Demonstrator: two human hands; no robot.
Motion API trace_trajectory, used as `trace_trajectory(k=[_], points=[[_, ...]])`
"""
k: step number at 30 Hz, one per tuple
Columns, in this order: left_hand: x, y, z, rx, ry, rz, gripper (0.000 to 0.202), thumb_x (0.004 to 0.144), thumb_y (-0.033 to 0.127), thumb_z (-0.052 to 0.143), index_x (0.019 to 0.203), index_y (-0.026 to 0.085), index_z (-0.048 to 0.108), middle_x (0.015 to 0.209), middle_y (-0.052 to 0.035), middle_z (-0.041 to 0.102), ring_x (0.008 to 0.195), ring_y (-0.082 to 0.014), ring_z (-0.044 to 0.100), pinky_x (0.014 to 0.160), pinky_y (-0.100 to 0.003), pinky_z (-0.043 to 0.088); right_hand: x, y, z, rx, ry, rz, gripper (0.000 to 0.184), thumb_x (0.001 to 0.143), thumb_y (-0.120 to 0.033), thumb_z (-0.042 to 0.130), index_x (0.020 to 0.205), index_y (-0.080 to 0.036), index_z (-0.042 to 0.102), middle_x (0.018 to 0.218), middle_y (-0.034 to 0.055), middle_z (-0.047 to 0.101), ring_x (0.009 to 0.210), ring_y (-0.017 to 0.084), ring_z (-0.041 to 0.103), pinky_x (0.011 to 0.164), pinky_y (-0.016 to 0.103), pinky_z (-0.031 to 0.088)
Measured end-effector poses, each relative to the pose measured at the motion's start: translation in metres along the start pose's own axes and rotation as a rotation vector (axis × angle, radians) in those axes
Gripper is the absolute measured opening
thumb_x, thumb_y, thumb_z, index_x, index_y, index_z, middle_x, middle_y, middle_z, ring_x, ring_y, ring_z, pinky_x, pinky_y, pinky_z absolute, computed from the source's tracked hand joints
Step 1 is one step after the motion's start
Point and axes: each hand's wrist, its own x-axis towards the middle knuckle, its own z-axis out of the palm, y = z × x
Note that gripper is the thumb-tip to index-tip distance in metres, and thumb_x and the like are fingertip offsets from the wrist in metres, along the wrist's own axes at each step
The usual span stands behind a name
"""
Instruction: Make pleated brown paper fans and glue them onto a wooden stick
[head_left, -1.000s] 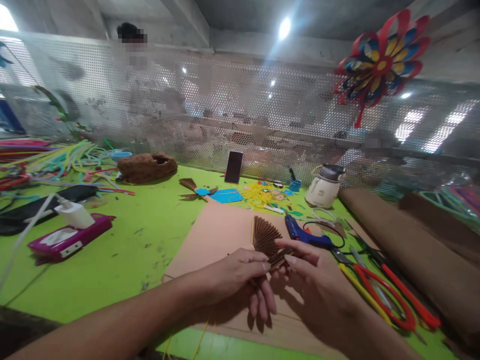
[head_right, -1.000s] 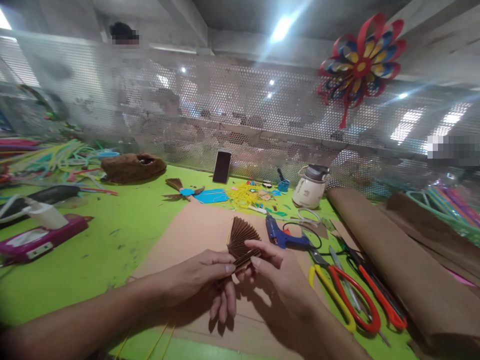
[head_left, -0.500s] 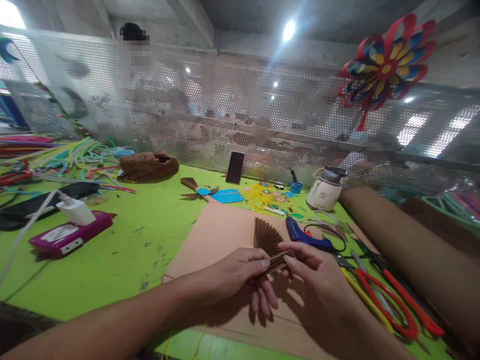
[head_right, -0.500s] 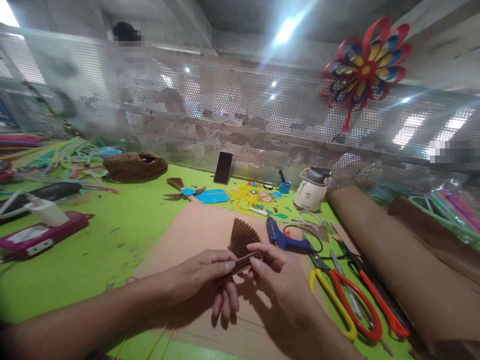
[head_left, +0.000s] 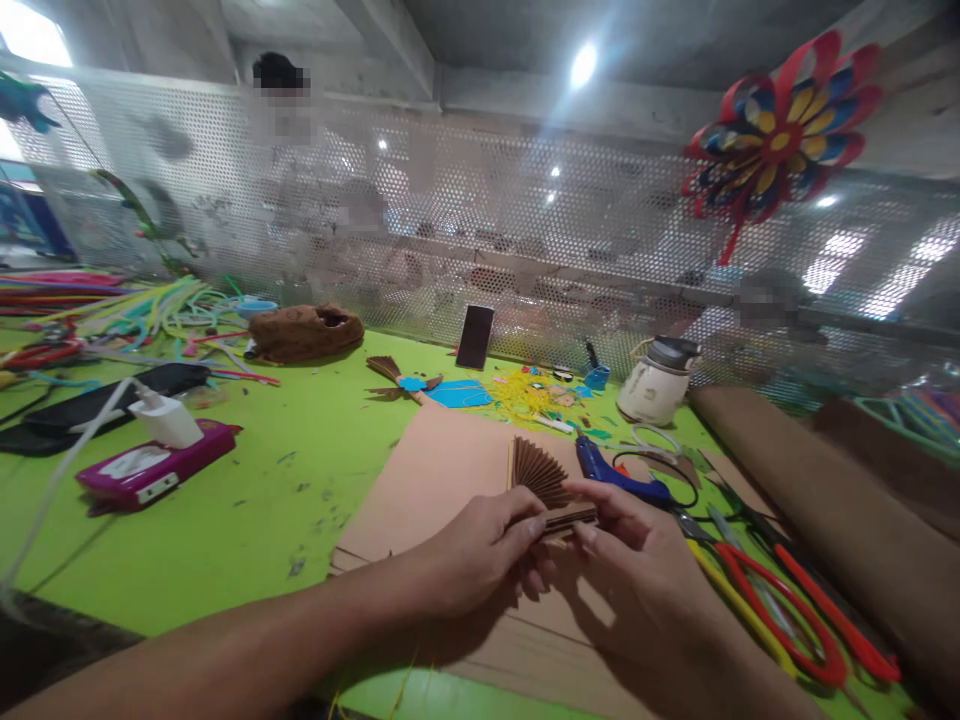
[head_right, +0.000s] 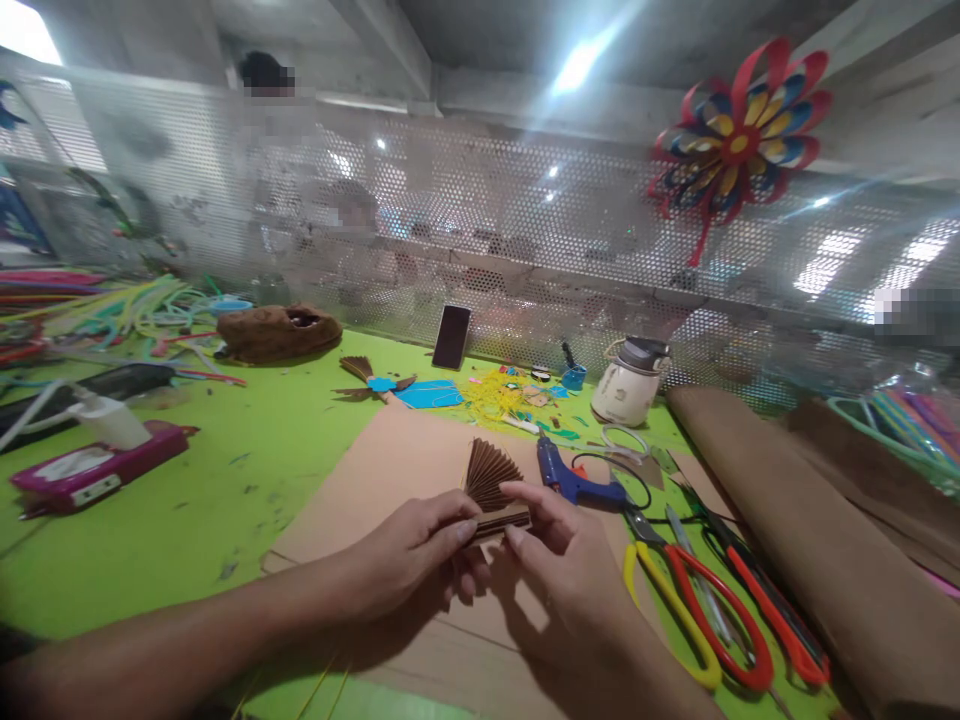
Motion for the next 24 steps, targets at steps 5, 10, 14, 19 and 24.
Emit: trace_trajectory(k=[5,10,14,19,24], points=[[-0.0020,0.0009,-0.0025,0.075,0.045,0.024,0.034,0.092,0.044,0.040,0.099,0.013,0.053,0.078,-0.0075,0.061,0.068,-0.0144,0.057,0.059,-0.026,0.042,0.0001,0.0000,-0.0001,0.011,-0.028,0.016,0.036,0.077,-0.029,0.067,0.111,-0.020,0.059,0.089,0.0082,0.068,0.080,0.024,0.063,0.073,0.040,0.047],[0.0019,-0.0013,-0.0022,-0.053,0.019,0.015,0.036,0.092,0.046,0.037,0.096,0.013,0.050,0.075,-0.0087,0.061,0.063,-0.0153,0.059,0.054,-0.026,0.045,-0.0016,-0.0051,0.0026,0.036,0.009,0.039,0.038,0.073,-0.030,0.071,0.109,-0.020,0.062,0.087,0.0079,0.069,0.076,0.023,0.063,0.070,0.039,0.048],[0.0042,-0.0010,-0.0017,-0.126,-0.033,0.032,0.034,0.092,0.045,0.038,0.094,0.013,0.049,0.077,-0.0097,0.062,0.061,-0.0161,0.061,0.053,-0.027,0.046,-0.0019,-0.0087,0.0051,0.073,0.034,0.062,0.040,0.067,-0.030,0.075,0.105,-0.021,0.066,0.083,0.0077,0.069,0.071,0.023,0.063,0.064,0.038,0.048],[0.0048,-0.0022,-0.0023,-0.159,-0.060,0.013,0.036,0.093,0.045,0.035,0.097,0.013,0.048,0.075,-0.0097,0.062,0.059,-0.0155,0.060,0.052,-0.026,0.044,-0.0016,-0.0086,0.0065,0.072,0.052,0.032,0.038,0.066,-0.027,0.075,0.103,-0.021,0.067,0.083,0.0073,0.068,0.073,0.023,0.062,0.067,0.038,0.048],[0.0048,-0.0047,-0.0029,-0.173,-0.065,-0.017,0.035,0.092,0.046,0.037,0.101,0.014,0.047,0.077,-0.0089,0.062,0.059,-0.0142,0.059,0.053,-0.026,0.044,-0.0028,-0.0094,0.0074,0.063,0.035,0.031,0.035,0.071,-0.026,0.071,0.105,-0.020,0.066,0.087,0.0077,0.068,0.073,0.022,0.061,0.069,0.039,0.047]])
